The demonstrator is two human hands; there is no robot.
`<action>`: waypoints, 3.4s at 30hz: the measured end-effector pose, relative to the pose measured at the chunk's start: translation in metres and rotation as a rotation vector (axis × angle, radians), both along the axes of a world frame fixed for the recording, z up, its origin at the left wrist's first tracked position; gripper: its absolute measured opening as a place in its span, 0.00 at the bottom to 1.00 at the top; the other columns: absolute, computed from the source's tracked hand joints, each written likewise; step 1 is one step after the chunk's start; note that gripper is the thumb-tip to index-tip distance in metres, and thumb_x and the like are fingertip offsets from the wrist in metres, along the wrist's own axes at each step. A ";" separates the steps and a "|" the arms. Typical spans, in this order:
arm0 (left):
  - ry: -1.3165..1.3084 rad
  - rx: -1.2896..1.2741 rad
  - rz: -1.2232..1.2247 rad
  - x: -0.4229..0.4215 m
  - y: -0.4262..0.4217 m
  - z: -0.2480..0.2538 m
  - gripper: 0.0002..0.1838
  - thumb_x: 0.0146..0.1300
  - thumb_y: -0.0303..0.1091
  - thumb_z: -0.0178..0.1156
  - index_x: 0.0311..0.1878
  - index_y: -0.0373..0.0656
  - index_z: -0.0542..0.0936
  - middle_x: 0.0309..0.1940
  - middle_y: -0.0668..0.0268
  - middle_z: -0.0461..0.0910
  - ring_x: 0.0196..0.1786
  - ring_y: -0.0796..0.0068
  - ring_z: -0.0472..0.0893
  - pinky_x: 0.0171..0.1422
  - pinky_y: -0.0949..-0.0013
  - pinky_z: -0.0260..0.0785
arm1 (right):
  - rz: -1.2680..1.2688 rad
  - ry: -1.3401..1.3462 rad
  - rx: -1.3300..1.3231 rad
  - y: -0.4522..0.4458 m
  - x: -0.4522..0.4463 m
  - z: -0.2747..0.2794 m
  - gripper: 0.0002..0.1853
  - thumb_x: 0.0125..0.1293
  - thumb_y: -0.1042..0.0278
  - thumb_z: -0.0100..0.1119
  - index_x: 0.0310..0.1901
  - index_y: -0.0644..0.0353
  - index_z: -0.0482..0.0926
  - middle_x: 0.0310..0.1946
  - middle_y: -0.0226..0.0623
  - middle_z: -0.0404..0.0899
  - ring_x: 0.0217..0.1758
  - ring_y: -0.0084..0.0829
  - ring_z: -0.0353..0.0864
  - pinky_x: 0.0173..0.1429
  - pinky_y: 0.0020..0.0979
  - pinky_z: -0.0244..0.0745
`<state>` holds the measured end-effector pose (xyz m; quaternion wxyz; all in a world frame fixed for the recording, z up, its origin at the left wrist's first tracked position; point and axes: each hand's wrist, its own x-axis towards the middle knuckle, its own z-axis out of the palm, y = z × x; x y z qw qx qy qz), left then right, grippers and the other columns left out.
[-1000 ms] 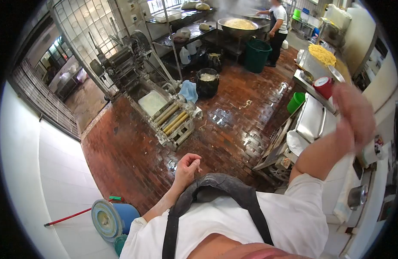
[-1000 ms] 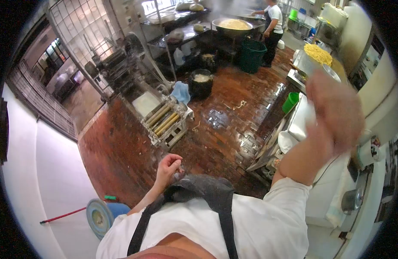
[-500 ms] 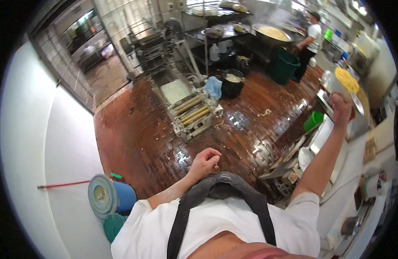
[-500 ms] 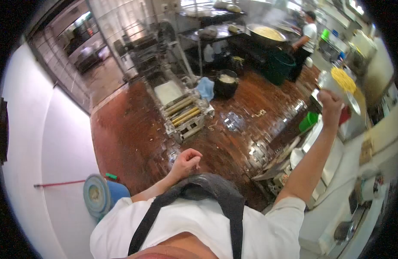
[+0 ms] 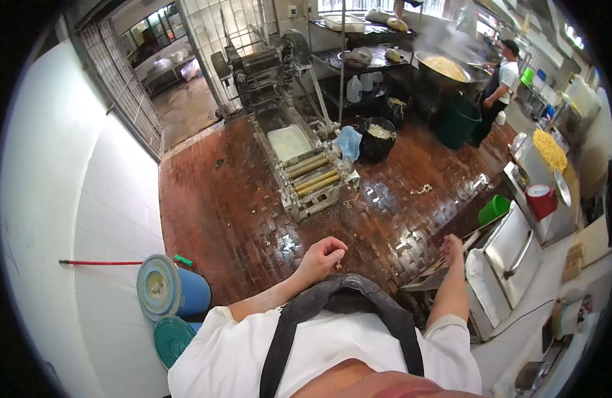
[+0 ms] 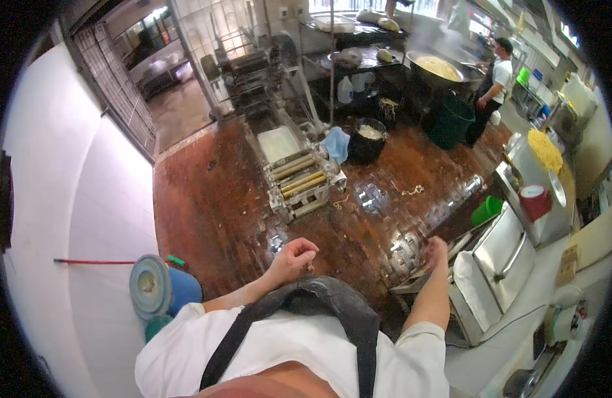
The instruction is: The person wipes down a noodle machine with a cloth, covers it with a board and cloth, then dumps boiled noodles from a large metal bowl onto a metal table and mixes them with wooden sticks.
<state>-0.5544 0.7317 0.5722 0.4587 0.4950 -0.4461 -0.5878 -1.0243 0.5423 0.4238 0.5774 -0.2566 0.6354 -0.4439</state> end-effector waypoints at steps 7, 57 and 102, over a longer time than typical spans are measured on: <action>-0.002 0.032 -0.002 -0.009 -0.007 0.007 0.06 0.69 0.30 0.58 0.46 0.39 0.78 0.30 0.71 0.77 0.30 0.82 0.77 0.35 0.75 0.72 | 0.169 -0.395 -1.044 -0.031 0.003 0.234 0.16 0.61 0.71 0.58 0.20 0.49 0.62 0.18 0.26 0.56 0.24 0.26 0.57 0.33 0.31 0.56; 0.620 -0.572 -1.230 -0.148 -0.112 0.259 0.66 0.43 0.57 0.80 0.76 0.36 0.51 0.71 0.56 0.61 0.74 0.65 0.61 0.79 0.60 0.51 | 0.543 0.090 -1.867 0.206 0.128 0.523 0.12 0.60 0.64 0.56 0.25 0.55 0.65 0.26 0.30 0.63 0.27 0.29 0.62 0.37 0.33 0.60; -0.181 -1.292 -0.344 -0.121 -0.081 0.233 0.25 0.74 0.51 0.50 0.57 0.37 0.79 0.54 0.54 0.80 0.62 0.51 0.75 0.68 0.55 0.64 | 0.517 0.084 -1.840 0.220 0.126 0.518 0.09 0.66 0.63 0.58 0.35 0.60 0.78 0.37 0.33 0.78 0.33 0.30 0.75 0.40 0.29 0.70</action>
